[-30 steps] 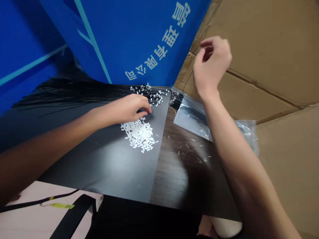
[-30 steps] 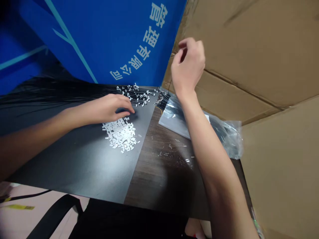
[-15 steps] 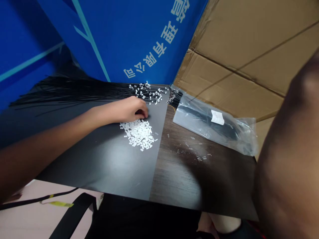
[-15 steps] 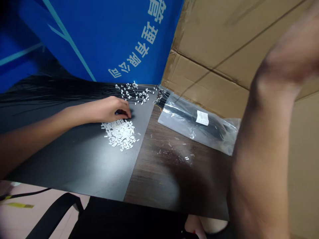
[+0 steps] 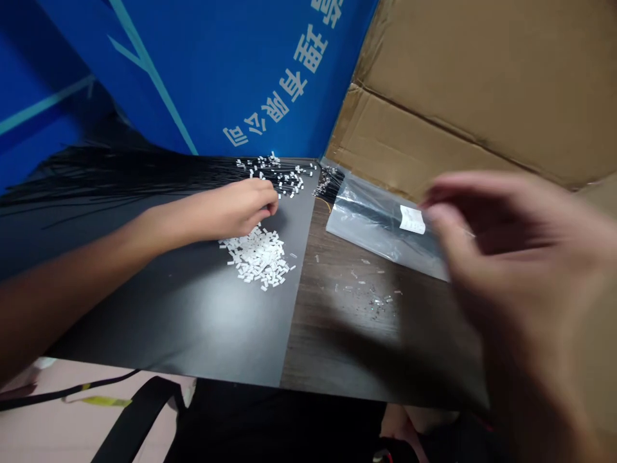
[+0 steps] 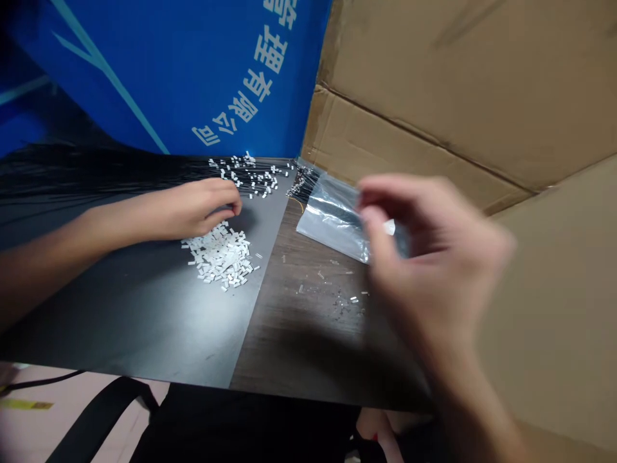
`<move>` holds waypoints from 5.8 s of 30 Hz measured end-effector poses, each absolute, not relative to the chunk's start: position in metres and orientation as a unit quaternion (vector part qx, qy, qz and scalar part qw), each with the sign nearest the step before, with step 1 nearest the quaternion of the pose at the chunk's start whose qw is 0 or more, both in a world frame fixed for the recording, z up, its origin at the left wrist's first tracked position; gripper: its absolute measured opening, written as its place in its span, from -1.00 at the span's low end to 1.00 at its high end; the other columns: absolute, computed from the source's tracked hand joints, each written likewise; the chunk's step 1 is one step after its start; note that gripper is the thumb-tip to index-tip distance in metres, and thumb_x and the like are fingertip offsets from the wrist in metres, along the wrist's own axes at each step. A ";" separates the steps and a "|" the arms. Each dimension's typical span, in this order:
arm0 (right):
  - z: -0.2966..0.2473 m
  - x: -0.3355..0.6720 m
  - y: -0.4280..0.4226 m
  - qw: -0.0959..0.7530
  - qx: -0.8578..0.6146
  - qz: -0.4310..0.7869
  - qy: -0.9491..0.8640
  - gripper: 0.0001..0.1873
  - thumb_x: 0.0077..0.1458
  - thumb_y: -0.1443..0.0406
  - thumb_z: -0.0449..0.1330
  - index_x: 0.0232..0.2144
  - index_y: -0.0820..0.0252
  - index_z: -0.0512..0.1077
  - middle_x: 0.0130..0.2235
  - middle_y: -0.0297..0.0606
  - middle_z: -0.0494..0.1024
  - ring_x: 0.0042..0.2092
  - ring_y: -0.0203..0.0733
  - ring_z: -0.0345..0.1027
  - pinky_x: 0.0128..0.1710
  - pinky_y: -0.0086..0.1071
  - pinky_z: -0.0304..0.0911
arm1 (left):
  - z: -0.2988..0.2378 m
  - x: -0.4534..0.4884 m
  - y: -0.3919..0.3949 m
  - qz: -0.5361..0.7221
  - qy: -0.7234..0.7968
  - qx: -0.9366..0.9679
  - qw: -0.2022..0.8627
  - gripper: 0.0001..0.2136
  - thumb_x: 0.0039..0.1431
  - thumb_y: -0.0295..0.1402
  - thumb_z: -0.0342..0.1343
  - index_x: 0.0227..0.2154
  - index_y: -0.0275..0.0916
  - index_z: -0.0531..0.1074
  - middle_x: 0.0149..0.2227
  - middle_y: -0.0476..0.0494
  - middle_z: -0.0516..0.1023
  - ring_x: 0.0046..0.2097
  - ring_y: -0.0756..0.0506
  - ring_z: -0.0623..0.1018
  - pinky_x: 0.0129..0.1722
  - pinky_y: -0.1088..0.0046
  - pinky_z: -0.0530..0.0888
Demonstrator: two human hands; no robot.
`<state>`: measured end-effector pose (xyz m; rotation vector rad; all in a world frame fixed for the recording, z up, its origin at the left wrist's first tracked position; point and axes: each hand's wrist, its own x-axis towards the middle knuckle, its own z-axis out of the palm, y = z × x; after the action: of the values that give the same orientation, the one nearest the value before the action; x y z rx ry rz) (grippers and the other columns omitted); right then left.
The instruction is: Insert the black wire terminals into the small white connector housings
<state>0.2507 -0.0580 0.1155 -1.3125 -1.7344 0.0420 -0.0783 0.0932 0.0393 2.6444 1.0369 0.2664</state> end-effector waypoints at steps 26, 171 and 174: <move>0.007 0.213 -0.102 0.497 -0.381 0.183 -0.757 -0.68 0.39 0.65 0.39 0.05 0.27 0.69 -0.08 -0.19 0.79 -0.10 -0.26 0.69 -0.04 -0.41 0.68 | 0.015 -0.011 -0.058 0.386 0.384 0.622 0.563 -0.88 0.24 -0.54 0.43 -0.34 -0.20 0.81 -0.32 -0.06 0.81 -0.34 0.04 0.75 -0.25 0.73 0.68; 0.033 0.222 -0.092 0.345 -0.452 0.689 -0.449 -0.63 0.23 0.26 0.69 -0.42 0.16 0.58 -0.45 -0.43 0.53 -0.40 -0.33 0.28 -0.37 -0.39 0.22 | 0.009 -0.020 -0.040 0.275 0.371 0.489 0.740 -0.84 0.11 -0.35 0.75 -0.39 0.03 0.88 -0.16 -0.06 0.92 -0.15 -0.09 0.89 -0.09 0.62 0.79; 0.033 0.222 -0.093 0.349 -0.451 0.690 -0.447 -0.64 0.22 0.30 0.68 -0.41 0.17 0.57 -0.43 -0.43 0.57 -0.41 -0.35 0.27 -0.38 -0.42 0.23 | 0.010 -0.020 -0.041 0.281 0.368 0.502 0.731 -0.84 0.15 -0.40 0.72 -0.38 0.02 0.89 -0.18 -0.05 0.91 -0.14 -0.07 0.88 -0.09 0.65 0.78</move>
<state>0.2219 -0.0926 0.0329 -1.1677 -1.1582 1.7878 -0.0198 -0.0407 0.0104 1.1047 0.8099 0.6177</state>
